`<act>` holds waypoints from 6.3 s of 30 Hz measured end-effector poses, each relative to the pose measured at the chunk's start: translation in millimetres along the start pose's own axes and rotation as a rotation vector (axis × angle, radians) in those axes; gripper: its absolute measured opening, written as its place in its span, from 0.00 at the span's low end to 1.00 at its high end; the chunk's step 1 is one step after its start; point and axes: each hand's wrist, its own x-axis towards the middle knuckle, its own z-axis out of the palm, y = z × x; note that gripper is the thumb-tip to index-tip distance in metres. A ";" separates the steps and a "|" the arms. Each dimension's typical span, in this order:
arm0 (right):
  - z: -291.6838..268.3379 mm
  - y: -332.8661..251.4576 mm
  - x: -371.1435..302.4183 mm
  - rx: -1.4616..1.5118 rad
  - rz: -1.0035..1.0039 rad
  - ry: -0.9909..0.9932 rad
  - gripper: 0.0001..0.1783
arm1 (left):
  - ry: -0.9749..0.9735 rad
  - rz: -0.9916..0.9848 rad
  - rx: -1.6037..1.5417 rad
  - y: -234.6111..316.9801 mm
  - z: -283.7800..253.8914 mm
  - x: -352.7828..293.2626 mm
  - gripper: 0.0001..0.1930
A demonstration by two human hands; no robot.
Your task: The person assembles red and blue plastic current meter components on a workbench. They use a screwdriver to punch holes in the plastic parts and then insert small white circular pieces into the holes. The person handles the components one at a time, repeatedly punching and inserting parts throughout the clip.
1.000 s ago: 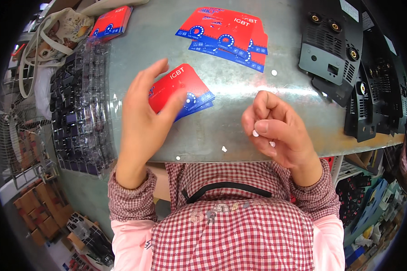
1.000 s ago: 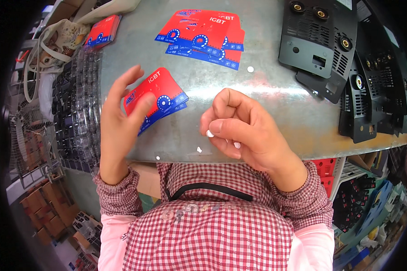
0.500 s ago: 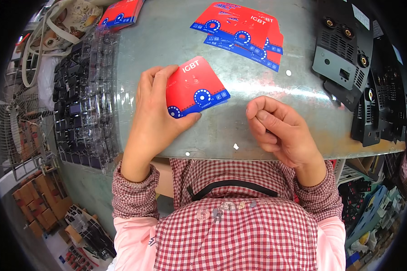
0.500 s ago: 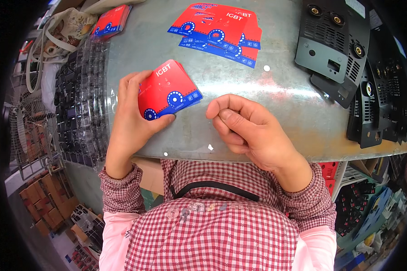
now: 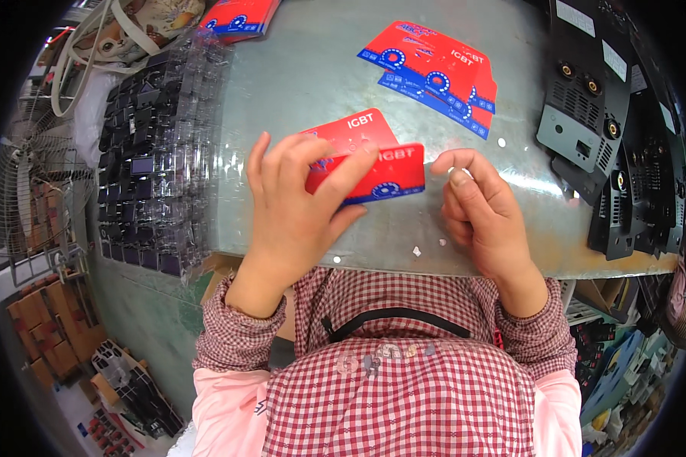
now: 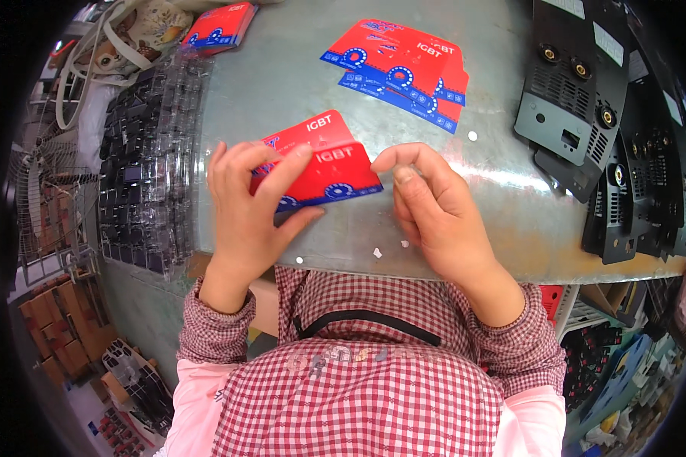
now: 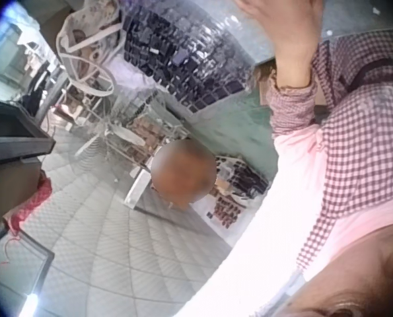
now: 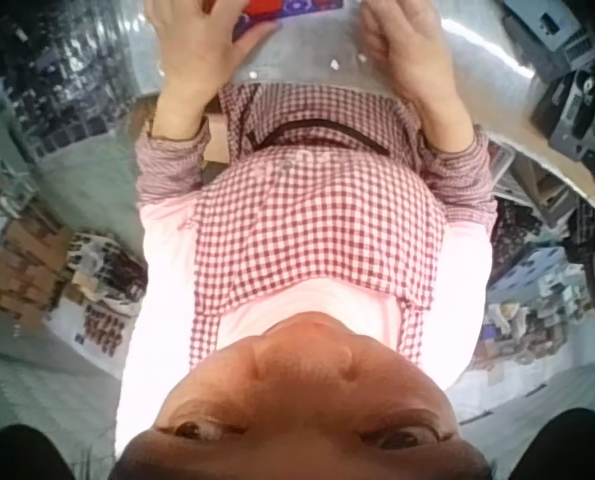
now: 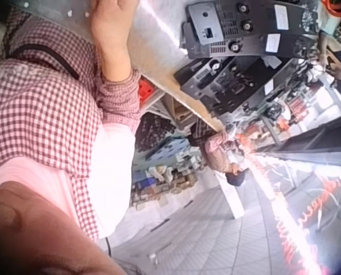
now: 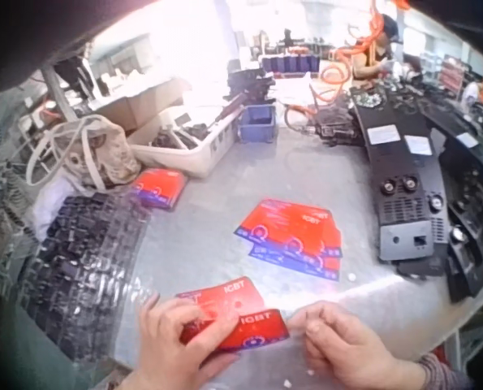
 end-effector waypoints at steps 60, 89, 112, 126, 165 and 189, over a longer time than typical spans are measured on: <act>147.6 55.4 -12.4 -0.656 -0.100 -0.666 0.13 | 0.600 -0.696 -1.799 42.8 -39.4 -172.5 0.29; 237.1 185.2 39.3 -0.461 0.346 -0.774 0.08 | 1.090 -0.886 -1.859 -36.7 -3.1 -279.4 0.34; 250.8 178.8 53.1 -0.208 0.490 -0.643 0.07 | 0.608 -1.187 -0.748 -81.1 50.9 -350.7 0.16; 243.6 174.9 44.4 -0.264 0.388 -0.606 0.07 | 0.472 -1.233 -0.723 -116.9 118.9 -383.0 0.21; 250.6 173.7 37.0 -0.629 0.295 -0.653 0.08 | 0.900 -0.892 -1.487 -35.5 12.9 -259.3 0.26; 250.2 166.6 41.8 -0.212 0.553 -0.665 0.12 | 0.787 -0.822 -0.779 -39.2 2.9 -294.3 0.03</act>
